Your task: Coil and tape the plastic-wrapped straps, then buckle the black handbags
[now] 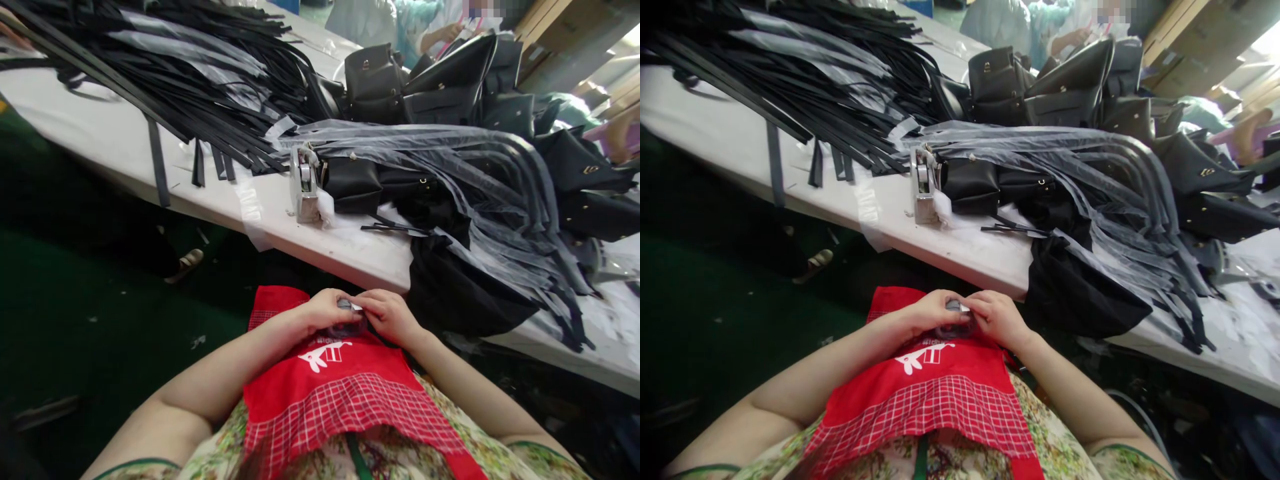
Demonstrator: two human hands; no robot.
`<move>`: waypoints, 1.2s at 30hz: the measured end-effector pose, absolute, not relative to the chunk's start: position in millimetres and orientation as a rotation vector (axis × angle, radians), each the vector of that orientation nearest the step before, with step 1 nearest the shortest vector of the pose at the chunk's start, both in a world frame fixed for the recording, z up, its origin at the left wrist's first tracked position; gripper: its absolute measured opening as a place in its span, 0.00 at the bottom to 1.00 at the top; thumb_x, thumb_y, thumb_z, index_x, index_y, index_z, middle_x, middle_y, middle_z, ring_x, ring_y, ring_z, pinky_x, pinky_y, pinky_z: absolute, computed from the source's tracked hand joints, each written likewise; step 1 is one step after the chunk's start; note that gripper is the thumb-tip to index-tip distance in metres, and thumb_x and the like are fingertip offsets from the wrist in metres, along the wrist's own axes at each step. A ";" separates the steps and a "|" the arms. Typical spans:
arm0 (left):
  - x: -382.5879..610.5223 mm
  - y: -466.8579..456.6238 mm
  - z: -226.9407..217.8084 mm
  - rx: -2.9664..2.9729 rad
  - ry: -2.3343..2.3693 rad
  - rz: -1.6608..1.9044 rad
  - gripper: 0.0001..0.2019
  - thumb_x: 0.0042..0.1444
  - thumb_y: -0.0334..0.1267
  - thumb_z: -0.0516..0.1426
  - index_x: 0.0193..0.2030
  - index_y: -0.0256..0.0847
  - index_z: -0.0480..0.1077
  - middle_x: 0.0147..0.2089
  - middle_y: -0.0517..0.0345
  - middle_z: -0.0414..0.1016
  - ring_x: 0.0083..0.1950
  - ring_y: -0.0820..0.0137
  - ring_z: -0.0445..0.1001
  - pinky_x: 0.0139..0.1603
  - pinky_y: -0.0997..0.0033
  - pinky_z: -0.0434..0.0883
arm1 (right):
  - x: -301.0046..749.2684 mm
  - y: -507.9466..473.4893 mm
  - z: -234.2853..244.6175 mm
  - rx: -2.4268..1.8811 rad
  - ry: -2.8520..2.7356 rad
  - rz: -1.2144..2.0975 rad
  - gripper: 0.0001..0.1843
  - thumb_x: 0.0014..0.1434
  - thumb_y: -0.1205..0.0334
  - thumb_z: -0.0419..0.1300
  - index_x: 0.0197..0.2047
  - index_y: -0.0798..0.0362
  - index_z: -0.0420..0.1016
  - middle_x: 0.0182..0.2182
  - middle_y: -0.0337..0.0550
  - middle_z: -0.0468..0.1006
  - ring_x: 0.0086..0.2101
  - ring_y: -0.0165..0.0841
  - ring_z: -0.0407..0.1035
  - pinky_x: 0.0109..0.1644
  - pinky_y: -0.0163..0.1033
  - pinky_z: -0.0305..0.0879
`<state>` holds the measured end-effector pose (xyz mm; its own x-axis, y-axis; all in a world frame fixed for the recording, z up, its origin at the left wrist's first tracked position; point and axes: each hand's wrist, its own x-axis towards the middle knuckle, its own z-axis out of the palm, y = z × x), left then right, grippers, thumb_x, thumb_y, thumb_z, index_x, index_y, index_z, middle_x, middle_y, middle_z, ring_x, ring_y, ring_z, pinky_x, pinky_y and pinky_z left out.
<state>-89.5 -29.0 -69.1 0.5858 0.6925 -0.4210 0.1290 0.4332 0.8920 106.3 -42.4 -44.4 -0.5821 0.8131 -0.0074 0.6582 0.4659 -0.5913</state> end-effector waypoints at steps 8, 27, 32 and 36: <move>-123.0 -7.0 -72.4 0.761 0.837 0.762 0.14 0.41 0.37 0.62 0.36 0.32 0.77 0.24 0.59 0.73 0.21 0.77 0.65 0.24 0.77 0.61 | 76.4 -23.5 -37.7 -1.071 -2.589 0.652 0.31 0.61 0.71 0.49 0.67 0.51 0.58 0.61 0.51 0.66 0.60 0.40 0.61 0.63 0.50 0.61; -162.7 -23.9 -92.5 0.793 1.016 0.874 0.16 0.40 0.35 0.63 0.39 0.33 0.77 0.26 0.56 0.74 0.19 0.77 0.65 0.20 0.77 0.60 | -45.8 186.8 -39.6 -1.478 -1.668 1.092 0.17 0.52 0.51 0.61 0.32 0.58 0.79 0.27 0.45 0.80 0.24 0.29 0.69 0.28 0.33 0.64; -158.0 -20.4 -87.2 0.828 1.048 0.874 0.16 0.41 0.31 0.60 0.40 0.32 0.77 0.26 0.56 0.75 0.21 0.76 0.66 0.21 0.77 0.62 | -29.8 155.6 -48.3 -1.532 -1.652 1.166 0.17 0.50 0.49 0.62 0.24 0.55 0.75 0.16 0.39 0.73 0.14 0.25 0.59 0.18 0.31 0.56; -158.7 -17.1 -69.1 0.901 1.098 0.992 0.15 0.45 0.31 0.60 0.43 0.34 0.76 0.37 0.50 0.80 0.35 0.67 0.77 0.36 0.71 0.73 | -11.6 115.3 -33.6 -1.503 -1.639 1.230 0.17 0.52 0.48 0.63 0.29 0.56 0.77 0.16 0.37 0.71 0.15 0.25 0.59 0.18 0.31 0.56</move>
